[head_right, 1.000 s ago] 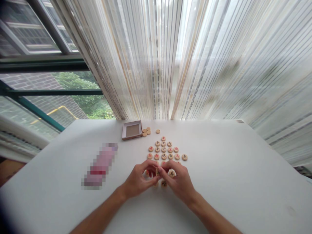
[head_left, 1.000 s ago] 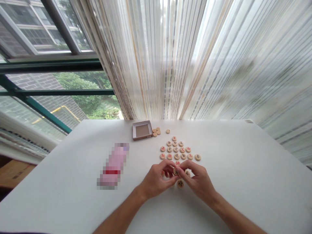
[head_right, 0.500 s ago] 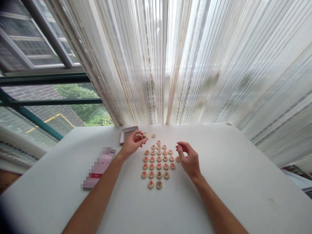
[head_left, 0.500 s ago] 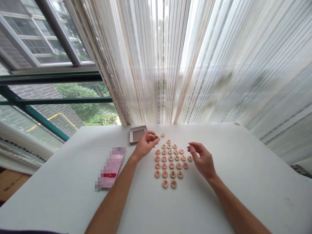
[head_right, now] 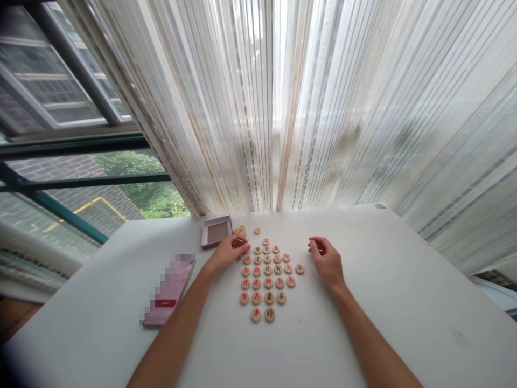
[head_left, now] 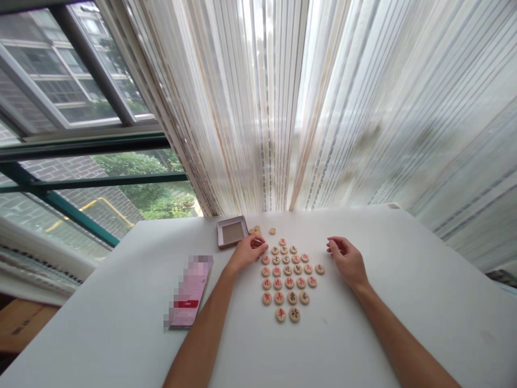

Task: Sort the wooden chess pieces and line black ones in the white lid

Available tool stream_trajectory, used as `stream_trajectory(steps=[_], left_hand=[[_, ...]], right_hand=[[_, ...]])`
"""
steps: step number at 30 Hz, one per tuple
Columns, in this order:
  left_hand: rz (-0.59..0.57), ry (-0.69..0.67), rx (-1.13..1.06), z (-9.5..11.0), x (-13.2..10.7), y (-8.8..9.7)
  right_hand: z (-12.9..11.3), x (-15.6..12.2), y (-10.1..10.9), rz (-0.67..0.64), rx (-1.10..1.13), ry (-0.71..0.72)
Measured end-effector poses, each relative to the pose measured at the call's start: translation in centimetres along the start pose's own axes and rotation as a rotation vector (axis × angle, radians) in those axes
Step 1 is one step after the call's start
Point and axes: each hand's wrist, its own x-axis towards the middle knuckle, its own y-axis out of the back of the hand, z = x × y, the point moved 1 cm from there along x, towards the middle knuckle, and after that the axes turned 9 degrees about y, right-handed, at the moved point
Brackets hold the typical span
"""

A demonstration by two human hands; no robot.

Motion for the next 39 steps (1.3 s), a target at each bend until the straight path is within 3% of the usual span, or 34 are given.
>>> stream_trajectory(steps=[9, 20, 39], left_hand=[[0.116, -0.072, 0.191, 0.1, -0.4, -0.1], [-0.046, -0.063, 0.254, 0.2, -0.8, 0.7], [-0.074, -0.06, 0.296, 0.1, -0.8, 1.0]], right_hand=[[-0.1, -0.1, 0.1, -0.019, -0.017, -0.034], [-0.5, -0.2, 0.1, -0.04, -0.031, -0.056], [-0.2, -0.3, 0.0, -0.047, -0.039, -0.064]])
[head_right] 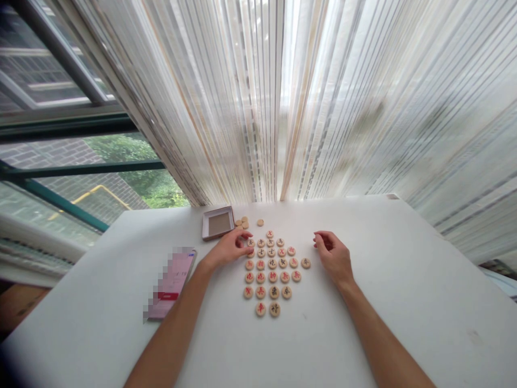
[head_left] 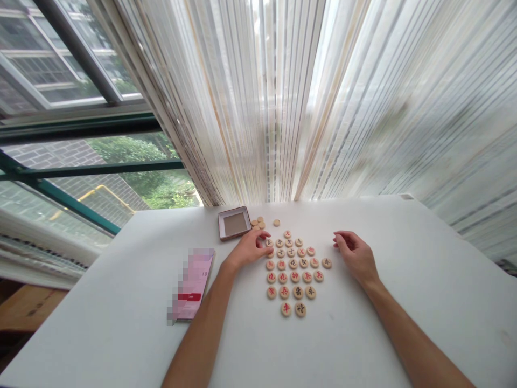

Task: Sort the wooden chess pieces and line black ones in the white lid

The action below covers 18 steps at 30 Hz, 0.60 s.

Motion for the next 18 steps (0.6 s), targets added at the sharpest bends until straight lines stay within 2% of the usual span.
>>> stream_trajectory(steps=[6, 18], left_hand=[[0.017, -0.008, 0.012, -0.02, 0.01, 0.03], [0.162, -0.029, 0.036, 0.3, 0.29, -0.82]], right_hand=[[-0.28, -0.05, 0.06, -0.005, 0.002, -0.002], [-0.69, -0.15, 0.0, -0.003, 0.002, -0.007]])
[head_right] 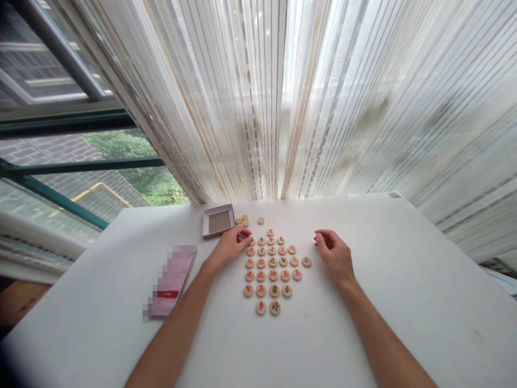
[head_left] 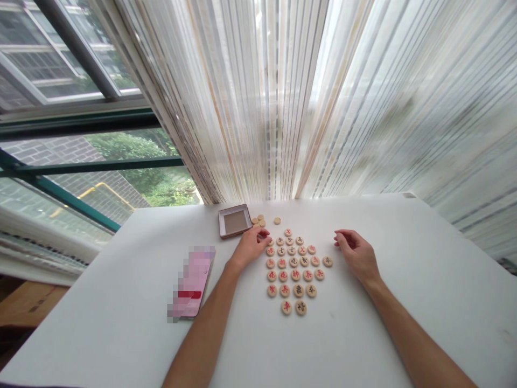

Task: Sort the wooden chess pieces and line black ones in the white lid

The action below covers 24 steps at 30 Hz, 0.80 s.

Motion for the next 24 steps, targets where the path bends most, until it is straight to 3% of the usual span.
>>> stream_trajectory(steps=[15, 19, 24], left_hand=[[0.013, -0.047, 0.011, 0.5, -0.1, 0.5], [0.036, -0.072, 0.027, 0.8, 0.3, 1.8], [0.159, -0.105, 0.122, 0.5, 1.0, 4.5]], right_hand=[[0.2, 0.0, 0.0, -0.006, 0.012, -0.006], [0.4, 0.0, 0.0, -0.006, 0.012, -0.007], [0.6, 0.1, 0.0, 0.0, 0.02, 0.0]])
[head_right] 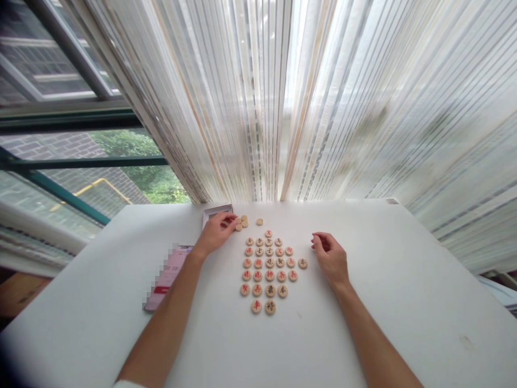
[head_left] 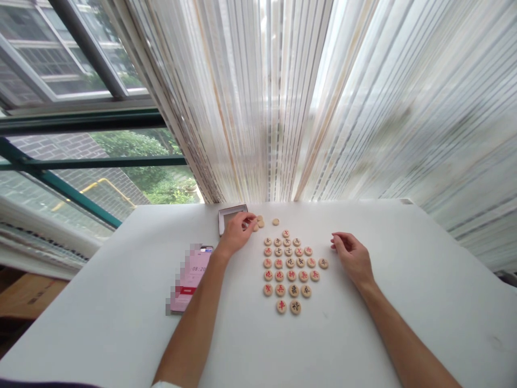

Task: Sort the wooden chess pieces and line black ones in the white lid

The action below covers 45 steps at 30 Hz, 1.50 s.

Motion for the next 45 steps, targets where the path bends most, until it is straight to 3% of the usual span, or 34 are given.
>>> stream_trajectory(steps=[13, 20, 24, 28, 35, 40, 45], left_hand=[[-0.048, -0.018, 0.356, -2.1, 0.5, 0.7], [-0.031, -0.041, 0.444, -0.1, 0.9, 1.4], [-0.136, -0.069, 0.463, 1.0, 2.2, 0.1], [-0.251, -0.006, 0.503, 0.9, 3.9, -0.9], [-0.394, -0.004, 0.526, 0.5, 6.0, -1.3], [-0.45, -0.05, 0.503, 0.9, 6.5, -1.6], [-0.431, -0.04, 0.458, 1.6, 6.3, -1.8]], right_hand=[[0.2, 0.1, -0.1, 0.008, 0.035, 0.01], [0.3, 0.1, -0.2, 0.011, 0.054, 0.008], [0.0, 0.0, -0.2, 0.013, 0.058, 0.012], [-0.3, 0.0, -0.2, 0.014, 0.061, 0.017], [-0.3, 0.0, -0.3, 0.013, 0.059, 0.021], [-0.4, 0.0, -0.2, 0.009, 0.059, 0.012], [-0.5, 0.0, -0.2, 0.008, 0.058, 0.009]])
